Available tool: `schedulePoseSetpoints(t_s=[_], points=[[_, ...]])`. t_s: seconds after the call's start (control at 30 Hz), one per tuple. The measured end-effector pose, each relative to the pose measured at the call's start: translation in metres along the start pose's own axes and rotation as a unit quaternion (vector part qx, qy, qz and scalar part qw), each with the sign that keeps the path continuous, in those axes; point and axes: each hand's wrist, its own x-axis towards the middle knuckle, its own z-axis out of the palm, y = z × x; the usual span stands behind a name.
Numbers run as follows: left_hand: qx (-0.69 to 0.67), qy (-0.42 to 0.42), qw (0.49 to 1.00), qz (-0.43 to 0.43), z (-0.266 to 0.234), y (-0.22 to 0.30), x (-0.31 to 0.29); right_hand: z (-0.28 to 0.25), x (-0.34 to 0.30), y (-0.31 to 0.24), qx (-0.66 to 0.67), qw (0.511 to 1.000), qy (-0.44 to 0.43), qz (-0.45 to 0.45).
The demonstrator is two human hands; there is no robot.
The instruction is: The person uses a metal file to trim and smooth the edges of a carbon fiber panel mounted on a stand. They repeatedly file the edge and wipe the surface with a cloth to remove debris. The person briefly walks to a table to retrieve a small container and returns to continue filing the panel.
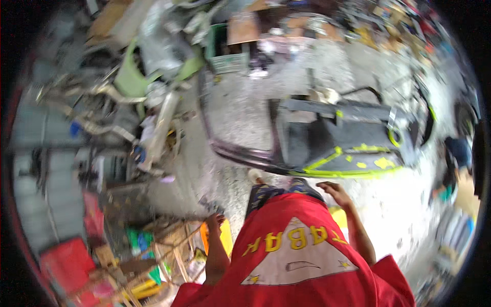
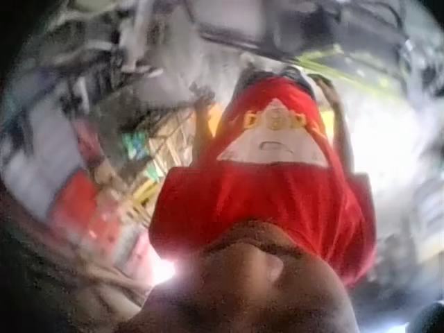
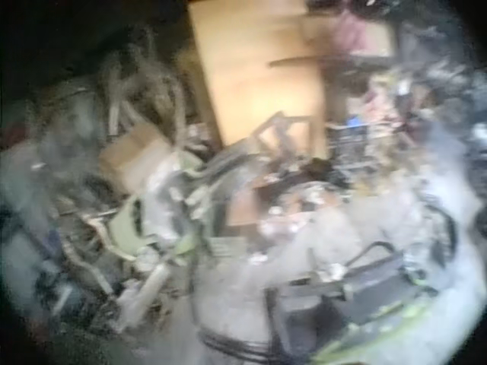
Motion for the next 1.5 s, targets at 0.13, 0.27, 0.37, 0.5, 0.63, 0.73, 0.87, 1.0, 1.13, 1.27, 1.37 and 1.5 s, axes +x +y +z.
schedulePoseSetpoints(t_s=[0.13, 0.27, 0.37, 0.5, 0.63, 0.73, 0.87, 1.0, 1.13, 1.27, 1.37, 1.5], points=[[0.035, -0.079, 0.996, 0.029, -0.012, 0.028, 0.012, 0.034, -0.027, 0.075, 0.069, 0.943, 0.129, 0.300], [0.050, -0.089, 0.994, 0.044, 0.040, 0.038, -0.009, 0.059, -0.038, 0.206, 0.068, 0.995, 0.053, 0.040], [0.042, -0.048, 0.994, 0.084, 0.023, 0.048, -0.012, 0.079, -0.031, 0.174, 0.084, 0.996, 0.034, 0.000], [0.170, -0.110, 0.968, 0.151, 0.012, 0.062, -0.019, 0.018, -0.048, 0.109, 0.352, 0.912, 0.007, 0.211], [0.263, -0.169, 0.936, 0.164, -0.003, 0.080, -0.012, -0.067, -0.046, 0.054, 0.264, 0.958, 0.091, 0.057], [0.212, -0.154, 0.961, 0.087, 0.019, 0.083, -0.022, -0.128, -0.040, 0.045, 0.191, 0.946, 0.259, 0.030], [0.168, -0.123, 0.977, 0.036, 0.037, 0.080, -0.034, -0.182, -0.038, 0.058, 0.155, 0.894, 0.419, 0.006], [0.261, -0.166, 0.933, 0.186, 0.033, 0.066, -0.035, -0.197, -0.037, 0.070, 0.152, 0.875, 0.459, 0.004], [0.183, -0.148, 0.965, 0.115, 0.032, 0.052, -0.042, -0.179, -0.013, 0.044, 0.168, 0.876, 0.452, -0.022], [0.138, -0.140, 0.979, 0.058, 0.043, 0.043, -0.055, -0.160, 0.019, 0.004, 0.140, 0.899, 0.408, -0.075], [0.145, -0.148, 0.977, 0.049, 0.036, 0.035, -0.054, -0.147, 0.035, -0.034, 0.123, 0.916, 0.369, -0.098], [0.158, -0.173, 0.971, 0.050, 0.032, 0.030, -0.048, -0.131, 0.049, -0.041, 0.090, 0.924, 0.341, -0.148]])
